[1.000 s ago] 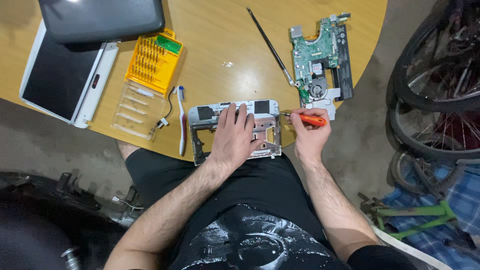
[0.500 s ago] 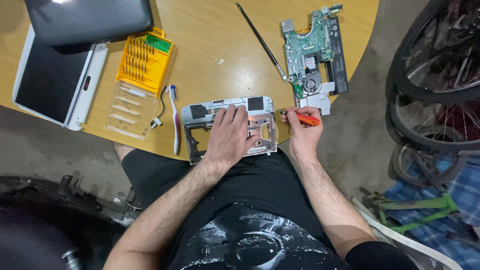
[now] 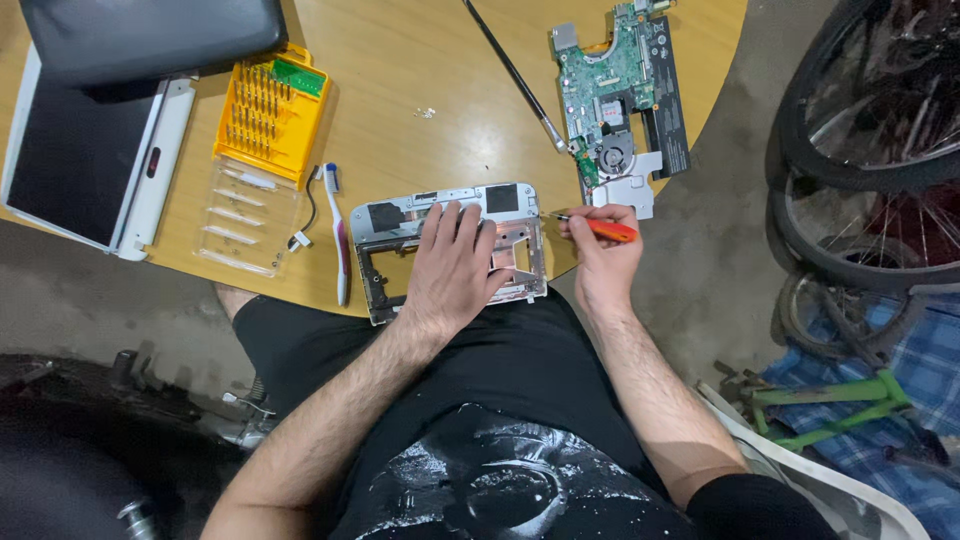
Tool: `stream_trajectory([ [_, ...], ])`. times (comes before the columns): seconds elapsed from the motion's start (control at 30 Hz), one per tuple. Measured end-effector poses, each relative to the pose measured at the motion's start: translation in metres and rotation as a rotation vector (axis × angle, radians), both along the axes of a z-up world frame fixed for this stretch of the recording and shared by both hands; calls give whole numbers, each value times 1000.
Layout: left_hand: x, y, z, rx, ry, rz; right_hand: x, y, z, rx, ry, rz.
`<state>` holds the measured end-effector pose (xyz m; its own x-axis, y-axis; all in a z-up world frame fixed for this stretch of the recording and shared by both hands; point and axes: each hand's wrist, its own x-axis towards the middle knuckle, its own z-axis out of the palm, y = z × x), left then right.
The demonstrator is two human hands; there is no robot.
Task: The person uses a screwdriver to fasten screws into a disassembled electronic device chassis on a workbench. They repeatedly pick up screws, align them with screw holes, and tighten them while handling the device with both hands.
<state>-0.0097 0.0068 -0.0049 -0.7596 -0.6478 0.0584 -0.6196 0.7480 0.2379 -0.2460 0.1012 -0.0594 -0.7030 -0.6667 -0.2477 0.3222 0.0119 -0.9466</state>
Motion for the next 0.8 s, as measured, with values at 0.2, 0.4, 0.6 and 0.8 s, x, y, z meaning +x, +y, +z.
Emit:
stream_trajectory([
  [0.2, -18, -8, -17, 97, 305, -116, 11, 1, -5, 48, 43, 42],
  [0.4, -29, -6, -36, 142, 274, -151, 14, -3, -7, 32, 78, 61],
  [0.6, -28, -10, -42, 143, 275, -156, 12, -1, -10, 50, 108, 82],
  [0.8, -30, -7, -47, 115, 251, -143, 13, -3, -10, 63, 87, 67],
])
